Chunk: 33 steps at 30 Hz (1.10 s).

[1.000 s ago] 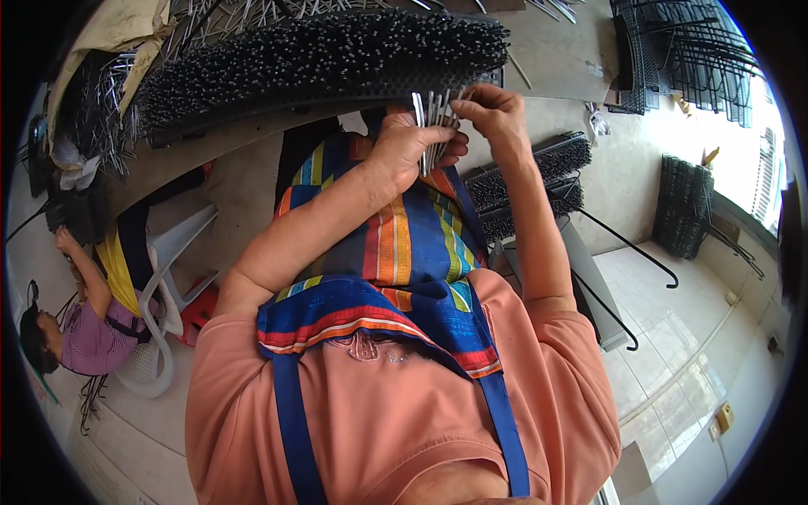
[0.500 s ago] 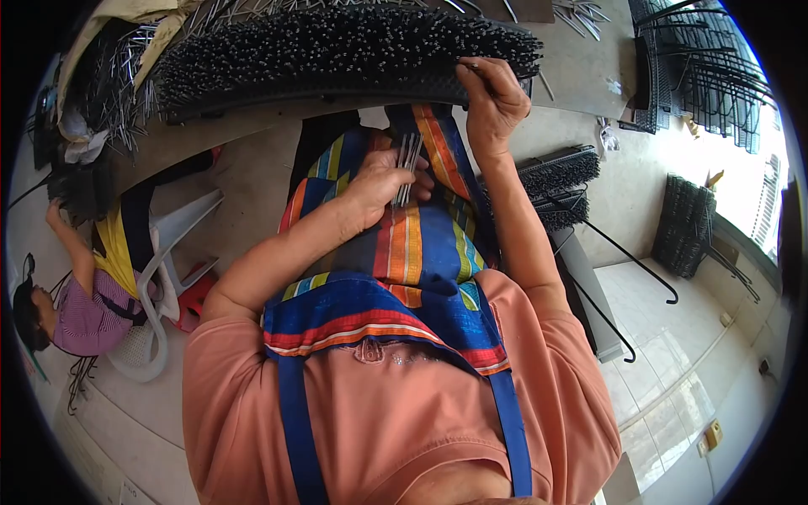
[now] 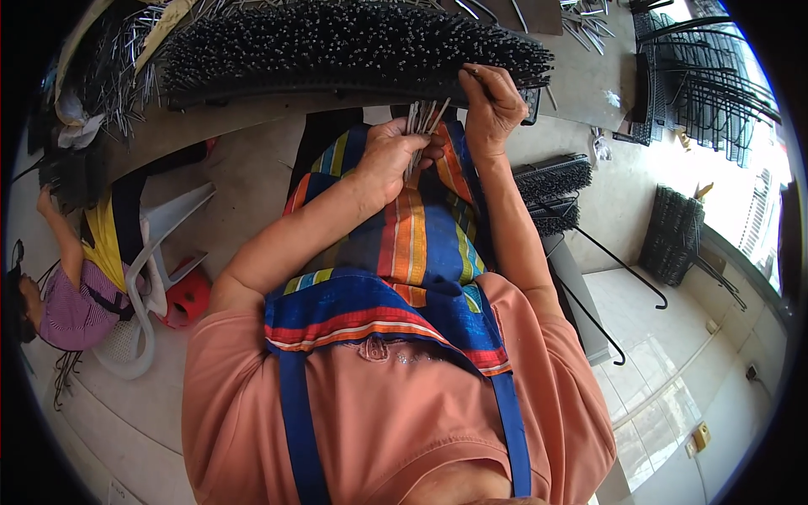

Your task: Weaving thin metal wires into a plastic mesh grid to create a component.

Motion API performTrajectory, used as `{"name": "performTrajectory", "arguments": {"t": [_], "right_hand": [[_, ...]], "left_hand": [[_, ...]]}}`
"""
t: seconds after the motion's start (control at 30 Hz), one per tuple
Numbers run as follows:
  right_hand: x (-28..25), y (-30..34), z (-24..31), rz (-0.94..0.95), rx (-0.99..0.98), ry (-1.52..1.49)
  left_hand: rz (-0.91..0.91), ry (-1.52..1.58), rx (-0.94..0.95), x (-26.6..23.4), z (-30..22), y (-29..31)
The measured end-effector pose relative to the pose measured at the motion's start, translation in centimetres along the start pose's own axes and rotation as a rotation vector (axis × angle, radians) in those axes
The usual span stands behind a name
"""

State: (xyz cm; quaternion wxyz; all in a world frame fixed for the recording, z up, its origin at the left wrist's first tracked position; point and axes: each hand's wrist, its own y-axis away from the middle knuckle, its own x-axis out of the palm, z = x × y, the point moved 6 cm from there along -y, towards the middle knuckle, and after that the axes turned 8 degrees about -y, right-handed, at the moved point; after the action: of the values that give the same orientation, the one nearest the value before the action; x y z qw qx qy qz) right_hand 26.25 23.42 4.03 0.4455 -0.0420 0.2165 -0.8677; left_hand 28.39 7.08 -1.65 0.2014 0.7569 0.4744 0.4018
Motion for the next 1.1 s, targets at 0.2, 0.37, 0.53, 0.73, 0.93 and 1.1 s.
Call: {"name": "performTrajectory", "arguments": {"t": [0.2,0.37,0.53,0.73,0.93,1.1], "right_hand": [[-0.4,-0.9,1.7,-0.025,-0.004,-0.032],[-0.8,-0.5,0.0,-0.039,0.062,-0.069],[0.7,-0.5,1.4,0.073,-0.063,0.187],[0.9,-0.9,2.4,0.088,-0.095,0.236],[0.3,-1.3,2.0,0.112,0.017,0.285],[-0.7,1.5,-0.3,0.339,0.585,-0.011]], "left_hand": [[-0.009,0.058,0.003,-0.1,0.5,-0.1],[0.031,0.074,0.031,0.3,0.3,-0.1],[0.055,0.072,0.024,0.1,0.3,-0.3],[0.073,0.153,0.035,0.2,0.4,-0.7],[0.093,0.229,0.08,0.6,-0.3,-0.7],[0.183,0.187,0.058,1.4,-0.8,-0.2]]}}
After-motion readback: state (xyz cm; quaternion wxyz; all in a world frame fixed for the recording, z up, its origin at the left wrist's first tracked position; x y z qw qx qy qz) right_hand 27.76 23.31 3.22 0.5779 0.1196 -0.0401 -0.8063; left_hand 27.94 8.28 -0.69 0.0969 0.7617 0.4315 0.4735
